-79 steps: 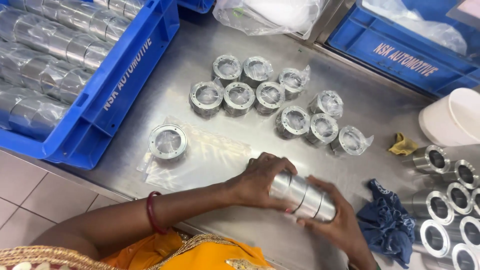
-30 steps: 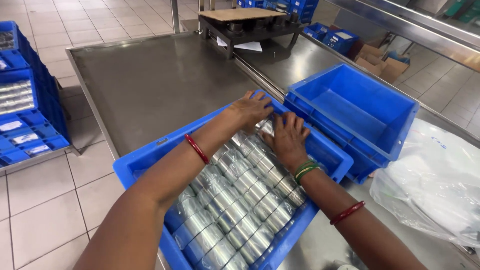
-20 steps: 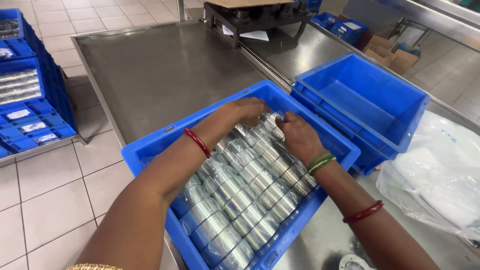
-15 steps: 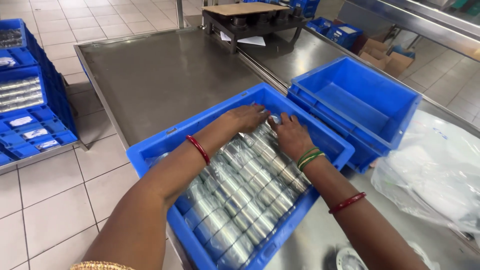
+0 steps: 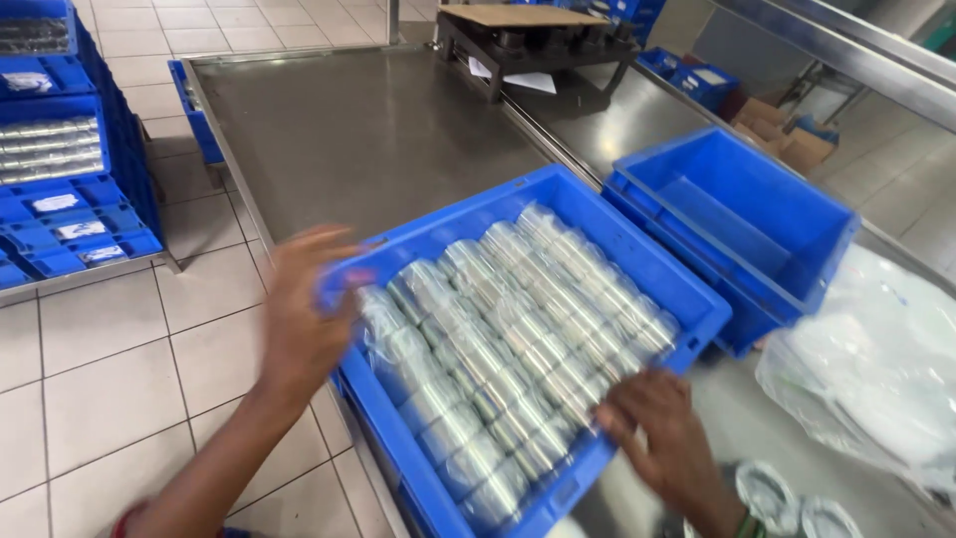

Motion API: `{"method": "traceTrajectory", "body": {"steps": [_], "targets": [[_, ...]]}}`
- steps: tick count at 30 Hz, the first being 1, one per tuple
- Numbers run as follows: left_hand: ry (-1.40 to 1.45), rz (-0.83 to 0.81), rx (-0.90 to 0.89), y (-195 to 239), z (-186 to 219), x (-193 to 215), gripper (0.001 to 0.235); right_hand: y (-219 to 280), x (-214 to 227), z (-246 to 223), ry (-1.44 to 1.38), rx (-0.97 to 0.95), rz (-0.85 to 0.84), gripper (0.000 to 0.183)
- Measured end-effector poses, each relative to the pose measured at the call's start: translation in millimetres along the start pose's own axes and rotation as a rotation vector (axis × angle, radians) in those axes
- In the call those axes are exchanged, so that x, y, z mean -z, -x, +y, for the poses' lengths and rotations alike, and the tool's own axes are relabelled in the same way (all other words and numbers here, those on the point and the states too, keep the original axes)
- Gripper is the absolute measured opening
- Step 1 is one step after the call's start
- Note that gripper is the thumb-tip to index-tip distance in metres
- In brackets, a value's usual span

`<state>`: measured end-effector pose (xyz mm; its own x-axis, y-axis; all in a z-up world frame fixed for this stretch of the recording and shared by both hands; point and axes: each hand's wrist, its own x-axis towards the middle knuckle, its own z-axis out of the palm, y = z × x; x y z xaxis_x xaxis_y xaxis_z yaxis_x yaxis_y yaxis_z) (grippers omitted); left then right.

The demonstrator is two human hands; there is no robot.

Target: Sort and clean metal cylinders on a workstation.

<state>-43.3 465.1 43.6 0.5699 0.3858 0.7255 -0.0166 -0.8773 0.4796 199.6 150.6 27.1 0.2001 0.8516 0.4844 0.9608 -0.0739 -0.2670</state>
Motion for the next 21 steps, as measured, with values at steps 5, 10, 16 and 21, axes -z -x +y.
{"method": "traceTrajectory", "body": {"steps": [5,10,16,21], "targets": [[0.723,0.480,1.074,114,-128,-61,0.058,-12,-30,6,-0.055,0.417,0.075,0.032],[0.862,0.597,1.192,158,-210,-135,0.065,30,-110,156,0.260,0.538,0.255,0.021],[1.020,0.734,1.150,392,-347,-293,0.059,-26,-146,131,0.235,0.260,0.315,0.019],[1.059,0.850,1.108,428,-390,-309,0.045,-152,-141,74,0.006,0.439,0.214,0.023]]}}
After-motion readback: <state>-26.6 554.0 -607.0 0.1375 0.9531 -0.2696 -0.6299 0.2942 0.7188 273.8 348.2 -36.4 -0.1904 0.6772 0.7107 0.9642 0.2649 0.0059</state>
